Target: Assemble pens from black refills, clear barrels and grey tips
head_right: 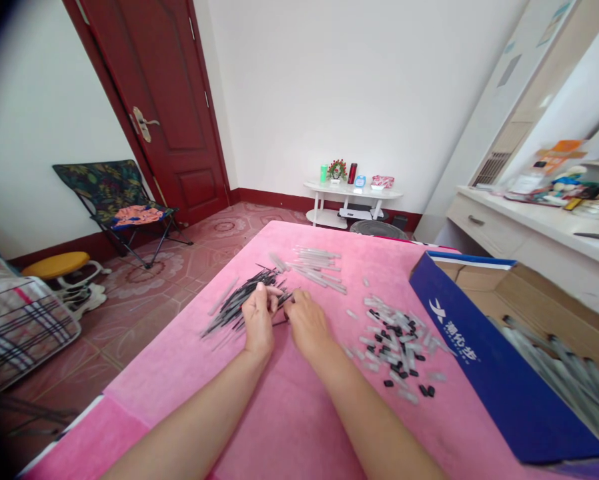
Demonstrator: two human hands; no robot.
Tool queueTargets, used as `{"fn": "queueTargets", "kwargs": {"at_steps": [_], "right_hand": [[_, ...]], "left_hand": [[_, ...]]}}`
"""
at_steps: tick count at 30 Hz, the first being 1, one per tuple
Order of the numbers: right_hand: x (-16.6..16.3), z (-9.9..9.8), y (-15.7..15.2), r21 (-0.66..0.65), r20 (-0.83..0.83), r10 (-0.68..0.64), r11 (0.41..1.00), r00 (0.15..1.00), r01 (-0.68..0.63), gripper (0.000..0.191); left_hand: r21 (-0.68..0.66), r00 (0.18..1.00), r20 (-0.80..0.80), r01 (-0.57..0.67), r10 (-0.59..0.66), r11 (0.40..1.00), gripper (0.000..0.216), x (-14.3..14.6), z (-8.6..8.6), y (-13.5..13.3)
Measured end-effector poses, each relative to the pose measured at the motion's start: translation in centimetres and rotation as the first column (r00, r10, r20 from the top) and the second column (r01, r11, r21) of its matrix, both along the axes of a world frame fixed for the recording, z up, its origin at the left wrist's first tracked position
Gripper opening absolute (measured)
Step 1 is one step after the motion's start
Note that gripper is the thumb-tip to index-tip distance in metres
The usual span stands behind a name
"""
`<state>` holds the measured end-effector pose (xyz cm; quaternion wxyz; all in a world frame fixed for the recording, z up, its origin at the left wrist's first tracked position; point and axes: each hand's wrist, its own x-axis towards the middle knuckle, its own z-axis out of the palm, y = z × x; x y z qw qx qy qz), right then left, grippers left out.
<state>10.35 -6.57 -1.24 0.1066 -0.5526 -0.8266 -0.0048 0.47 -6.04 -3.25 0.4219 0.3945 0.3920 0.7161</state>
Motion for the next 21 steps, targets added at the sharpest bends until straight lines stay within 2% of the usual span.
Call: {"fn": "queueTargets", "kwargs": {"at_steps": [3,6,9,12,15,17,19,21], "right_hand": [[2.6,1.7,0.0,0.007,0.114,-0.006,1.000,0.993,0.006,0.017],[5.5,3.4,0.1,-0.016,0.159,0.000,1.000,0.987,0.003,0.013],[7.1,4.4,0.0,-0.017,0.157,-0.002,1.000,0.988,0.005,0.014],[7.4,4.8,-0.3,0.000,0.131,0.028,1.000,0.991,-0.028,0.013],[7.3,4.8,-0.4,0.036,0.093,0.087,0.995,0.992,-0.090,0.012],[7.2,4.7,-0.4,0.057,0.061,0.129,0.990,0.990,-0.132,0.010],[7.4,4.6,-0.3,0.103,-0.008,0.136,0.986,0.991,-0.134,0.010],[7.6,4.4,-0.2,0.174,-0.127,0.072,0.983,0.989,-0.049,0.014]], "left_hand": [[-0.026,1.000,-0.031,-0.007,0.006,1.000,0.040,0.0,0.1,0.1],[-0.028,0.992,-0.116,0.047,-0.050,0.999,0.036,0.3,-0.2,0.3],[-0.021,0.948,-0.257,0.189,-0.188,0.982,0.034,1.2,-0.6,0.3],[-0.085,0.860,-0.330,0.383,-0.389,0.920,0.040,2.0,-1.0,-0.1],[-0.125,0.774,-0.336,0.527,-0.536,0.840,0.041,2.3,-1.0,-0.5],[-0.144,0.742,-0.316,0.578,-0.591,0.803,0.039,2.3,-0.9,-0.7],[-0.173,0.754,-0.257,0.579,-0.604,0.797,0.033,2.2,-0.7,-0.7],[-0.204,0.802,-0.161,0.543,-0.575,0.815,0.028,2.1,-0.6,-0.6]]}}
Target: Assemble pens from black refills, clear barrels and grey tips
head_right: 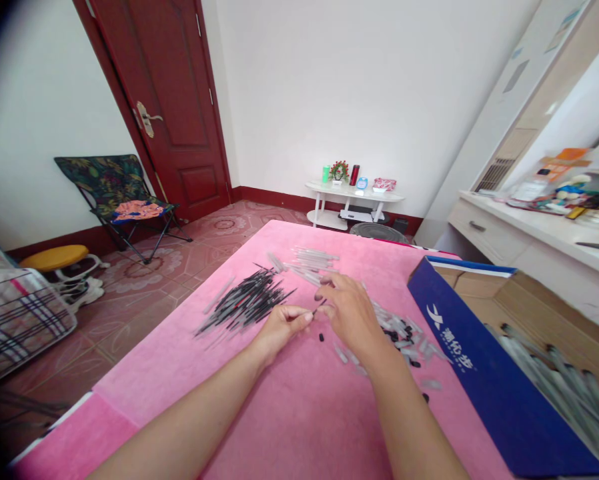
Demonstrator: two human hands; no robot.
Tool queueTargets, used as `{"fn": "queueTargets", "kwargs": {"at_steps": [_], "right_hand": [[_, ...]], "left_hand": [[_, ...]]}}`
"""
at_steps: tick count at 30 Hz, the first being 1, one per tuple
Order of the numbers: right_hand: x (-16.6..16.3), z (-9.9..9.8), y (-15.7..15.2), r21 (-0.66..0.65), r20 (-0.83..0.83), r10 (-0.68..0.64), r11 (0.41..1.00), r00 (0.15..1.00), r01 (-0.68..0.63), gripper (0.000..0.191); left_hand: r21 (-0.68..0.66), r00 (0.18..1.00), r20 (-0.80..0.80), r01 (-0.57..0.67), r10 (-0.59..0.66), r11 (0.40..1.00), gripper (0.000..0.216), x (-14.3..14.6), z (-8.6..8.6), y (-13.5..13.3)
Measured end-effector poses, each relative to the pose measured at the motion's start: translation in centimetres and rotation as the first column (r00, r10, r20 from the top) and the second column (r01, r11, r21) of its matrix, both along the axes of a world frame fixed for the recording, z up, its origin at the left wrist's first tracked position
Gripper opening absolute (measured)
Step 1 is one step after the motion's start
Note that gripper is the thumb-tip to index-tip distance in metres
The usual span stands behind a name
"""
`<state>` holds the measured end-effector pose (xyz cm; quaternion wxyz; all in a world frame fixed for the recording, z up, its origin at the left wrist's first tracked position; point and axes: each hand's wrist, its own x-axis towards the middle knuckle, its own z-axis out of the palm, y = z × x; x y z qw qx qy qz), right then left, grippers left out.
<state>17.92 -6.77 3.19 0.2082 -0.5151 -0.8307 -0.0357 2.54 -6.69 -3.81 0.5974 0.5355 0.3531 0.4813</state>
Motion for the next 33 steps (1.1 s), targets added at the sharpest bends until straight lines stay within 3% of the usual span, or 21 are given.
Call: {"fn": "queueTargets", "kwargs": {"at_steps": [2,6,9,14,18,24,33], "right_hand": [[0.2,-0.4,0.1,-0.001,-0.117,-0.115,0.993,0.986,0.116,0.018],[0.3,-1.5,0.3,-0.168,-0.185,-0.306,0.946,0.934,0.277,0.027],[-0.1,-2.3,0.1,-0.253,-0.122,-0.368,0.910,0.922,0.329,0.027],[-1.0,-3.6,-0.7,-0.392,0.110,-0.308,0.860,0.945,0.326,0.010],[-1.0,-4.5,-0.8,-0.395,0.156,-0.266,0.866,0.951,0.307,0.010],[-0.6,-4.3,-0.5,-0.428,0.008,-0.234,0.878,0.972,0.214,0.023],[-0.3,-5.0,-0.3,-0.285,0.049,-0.382,0.880,0.923,0.379,0.013]], "left_hand": [[-0.074,0.995,0.077,-0.058,0.064,0.996,0.027,0.0,0.1,0.1],[-0.164,0.973,0.207,-0.072,0.106,0.984,0.027,0.0,-0.3,0.4],[-0.218,0.944,0.305,-0.058,0.124,0.974,0.029,-0.2,-0.7,0.7],[-0.311,0.886,0.442,0.002,0.143,0.951,0.035,-0.7,-0.8,1.1],[-0.340,0.851,0.489,-0.017,0.192,0.940,0.030,-1.0,-0.6,1.2],[-0.323,0.833,0.505,-0.061,0.227,0.944,0.025,-1.3,-0.6,1.4],[-0.283,0.860,0.476,-0.049,0.185,0.958,0.025,-1.0,-0.3,0.9]]}}
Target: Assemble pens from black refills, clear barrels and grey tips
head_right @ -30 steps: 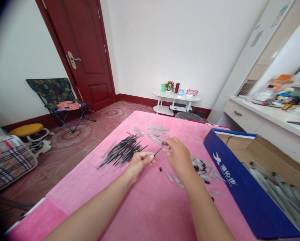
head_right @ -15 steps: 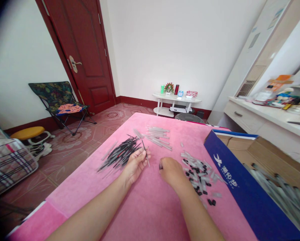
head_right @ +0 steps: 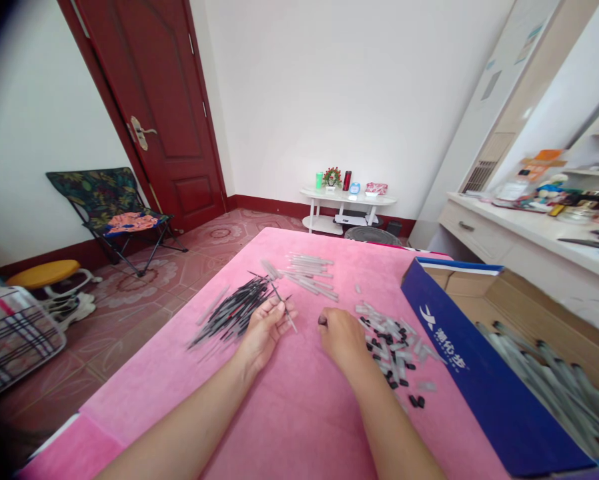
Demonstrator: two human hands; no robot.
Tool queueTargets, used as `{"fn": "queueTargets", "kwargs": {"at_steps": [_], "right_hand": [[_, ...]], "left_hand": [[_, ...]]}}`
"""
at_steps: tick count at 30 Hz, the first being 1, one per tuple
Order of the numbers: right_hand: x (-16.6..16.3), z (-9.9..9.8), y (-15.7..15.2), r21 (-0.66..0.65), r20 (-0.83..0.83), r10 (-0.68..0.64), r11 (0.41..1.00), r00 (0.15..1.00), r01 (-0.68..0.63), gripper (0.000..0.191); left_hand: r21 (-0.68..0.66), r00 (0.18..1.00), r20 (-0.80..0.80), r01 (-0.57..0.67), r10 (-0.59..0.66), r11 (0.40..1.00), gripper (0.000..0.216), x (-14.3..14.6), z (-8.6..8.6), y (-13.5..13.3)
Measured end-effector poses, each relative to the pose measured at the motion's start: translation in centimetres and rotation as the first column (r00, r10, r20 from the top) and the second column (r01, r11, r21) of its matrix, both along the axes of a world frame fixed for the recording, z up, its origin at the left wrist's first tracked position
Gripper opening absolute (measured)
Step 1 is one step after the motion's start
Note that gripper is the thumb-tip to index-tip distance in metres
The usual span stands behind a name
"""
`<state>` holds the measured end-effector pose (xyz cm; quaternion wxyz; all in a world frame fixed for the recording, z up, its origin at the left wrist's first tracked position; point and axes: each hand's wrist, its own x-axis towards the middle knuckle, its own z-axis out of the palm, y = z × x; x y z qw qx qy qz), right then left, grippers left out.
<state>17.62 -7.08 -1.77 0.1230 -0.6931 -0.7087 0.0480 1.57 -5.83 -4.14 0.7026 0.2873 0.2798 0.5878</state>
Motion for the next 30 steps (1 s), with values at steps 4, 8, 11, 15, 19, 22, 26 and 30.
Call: {"fn": "queueTargets", "kwargs": {"at_steps": [4,8,11,15,19,22,26,30], "right_hand": [[0.0,-0.2,-0.1,-0.004,-0.001,0.022,1.000,1.000,-0.022,0.014],[0.0,-0.3,-0.1,-0.016,0.004,0.005,1.000,1.000,-0.005,0.015],[0.0,-0.3,0.0,-0.021,-0.006,0.008,1.000,1.000,-0.008,0.015],[0.0,-0.3,0.9,0.032,-0.020,-0.004,0.999,1.000,0.005,0.015],[0.2,-0.1,2.9,0.166,0.016,-0.084,0.983,0.996,0.080,0.024],[0.4,0.0,4.6,0.190,0.085,-0.138,0.975,0.987,0.120,0.030],[0.5,0.1,6.6,0.131,0.171,-0.143,0.984,0.975,0.122,0.039],[0.8,-0.1,7.6,0.074,0.191,-0.167,0.985,0.967,0.156,0.035]], "left_hand": [[0.000,1.000,-0.020,0.001,-0.001,1.000,0.027,0.1,0.0,-0.1],[-0.011,1.000,-0.015,-0.003,0.002,1.000,0.027,0.0,0.0,0.0],[-0.016,1.000,-0.010,-0.007,0.007,1.000,0.027,0.1,0.0,0.0],[0.003,1.000,-0.012,-0.007,0.007,1.000,0.027,0.2,0.0,0.1],[0.026,1.000,-0.026,-0.006,0.006,1.000,0.028,0.3,-0.4,0.3],[0.028,0.999,-0.031,-0.006,0.007,1.000,0.028,0.4,-0.6,0.4],[0.028,1.000,-0.023,-0.005,0.006,1.000,0.030,0.4,-0.8,0.4],[0.029,1.000,-0.017,-0.004,0.005,1.000,0.031,0.4,-0.7,0.4]]}}
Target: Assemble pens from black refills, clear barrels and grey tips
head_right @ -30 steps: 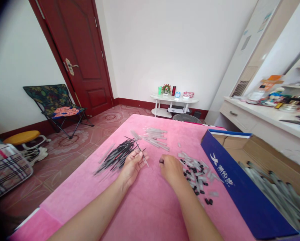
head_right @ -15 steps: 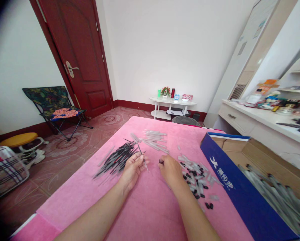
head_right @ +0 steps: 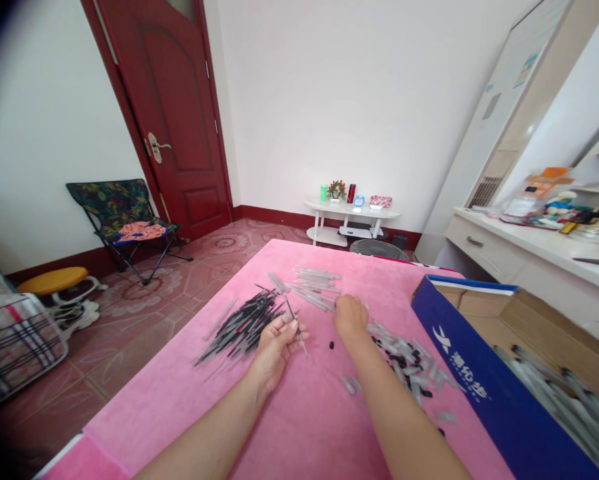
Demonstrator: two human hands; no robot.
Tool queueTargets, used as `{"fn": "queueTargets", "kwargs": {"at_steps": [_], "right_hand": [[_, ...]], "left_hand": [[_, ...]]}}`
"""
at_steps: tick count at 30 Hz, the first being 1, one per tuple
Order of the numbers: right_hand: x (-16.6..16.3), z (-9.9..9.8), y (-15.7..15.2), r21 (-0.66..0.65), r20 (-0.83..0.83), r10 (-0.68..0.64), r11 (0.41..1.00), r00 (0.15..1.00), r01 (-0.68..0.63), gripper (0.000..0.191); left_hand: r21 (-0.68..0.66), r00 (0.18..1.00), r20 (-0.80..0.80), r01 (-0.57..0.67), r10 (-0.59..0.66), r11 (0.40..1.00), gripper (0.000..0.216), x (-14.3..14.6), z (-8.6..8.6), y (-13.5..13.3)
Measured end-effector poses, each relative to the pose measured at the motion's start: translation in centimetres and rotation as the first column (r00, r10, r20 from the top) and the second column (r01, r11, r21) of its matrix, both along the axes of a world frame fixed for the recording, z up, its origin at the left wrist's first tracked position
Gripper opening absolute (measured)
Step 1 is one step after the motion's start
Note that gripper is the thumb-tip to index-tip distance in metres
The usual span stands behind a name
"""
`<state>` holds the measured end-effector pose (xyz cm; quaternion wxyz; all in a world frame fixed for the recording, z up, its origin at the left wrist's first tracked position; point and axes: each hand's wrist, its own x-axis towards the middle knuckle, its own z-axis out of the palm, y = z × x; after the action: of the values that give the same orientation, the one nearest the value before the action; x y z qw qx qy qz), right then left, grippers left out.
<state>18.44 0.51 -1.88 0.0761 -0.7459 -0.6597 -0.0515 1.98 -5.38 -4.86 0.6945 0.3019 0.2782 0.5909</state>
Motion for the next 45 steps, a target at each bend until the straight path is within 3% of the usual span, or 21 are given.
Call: {"fn": "queueTargets", "kwargs": {"at_steps": [7,13,16,18,20,22,24,28,31,38,45], "right_hand": [[1.0,-0.4,-0.4,-0.048,-0.005,-0.055,0.997,0.998,0.055,0.026],[1.6,-0.3,-2.0,0.004,-0.038,-0.052,0.999,0.998,0.052,0.023],[1.1,-0.4,-3.0,0.102,-0.221,0.032,0.995,0.975,-0.010,0.025],[0.1,-0.7,-3.7,0.162,-0.437,0.186,0.979,0.880,-0.127,0.022],[-1.0,-1.0,-4.4,0.190,-0.603,0.325,0.945,0.728,-0.265,0.017],[-2.0,-1.1,-5.0,0.194,-0.697,0.388,0.912,0.603,-0.362,0.014],[-2.6,-1.0,-5.5,0.200,-0.743,0.397,0.900,0.539,-0.387,0.013],[-2.8,-0.1,-6.3,0.257,-0.711,0.373,0.927,0.596,-0.273,0.018],[-3.2,0.4,-6.9,0.213,-0.673,0.326,0.945,0.664,-0.248,0.020],[-4.6,0.7,-7.7,0.221,-0.645,0.338,0.941,0.686,-0.256,0.018],[-1.3,5.3,-8.0,0.354,-0.682,0.337,0.929,0.648,-0.111,0.020]], "left_hand": [[0.004,1.000,-0.025,0.007,-0.007,1.000,0.031,0.0,0.0,0.0],[0.046,0.998,-0.067,0.016,-0.013,0.999,0.031,0.1,-0.3,0.0],[0.063,0.995,-0.102,0.004,0.002,0.998,0.031,0.2,-0.2,-0.2],[0.080,0.993,-0.119,-0.002,0.012,0.997,0.031,0.3,-0.1,-0.4],[0.092,0.990,-0.138,0.010,0.003,0.996,0.032,0.3,0.0,-0.6],[0.090,0.988,-0.152,0.018,-0.004,0.996,0.033,0.3,0.2,-0.8],[0.077,0.990,-0.141,0.001,0.010,0.997,0.033,0.2,0.2,-0.8],[0.031,0.993,0.005,-0.121,0.121,0.992,0.031,-0.1,0.2,-0.3],[-0.005,0.969,0.118,-0.216,0.215,0.976,0.029,-0.2,0.2,0.1],[0.003,0.972,0.155,-0.180,0.177,0.984,0.023,-0.1,0.4,-0.1],[-0.137,0.943,0.223,-0.220,0.247,0.966,0.024,-1.0,0.7,0.7]]}}
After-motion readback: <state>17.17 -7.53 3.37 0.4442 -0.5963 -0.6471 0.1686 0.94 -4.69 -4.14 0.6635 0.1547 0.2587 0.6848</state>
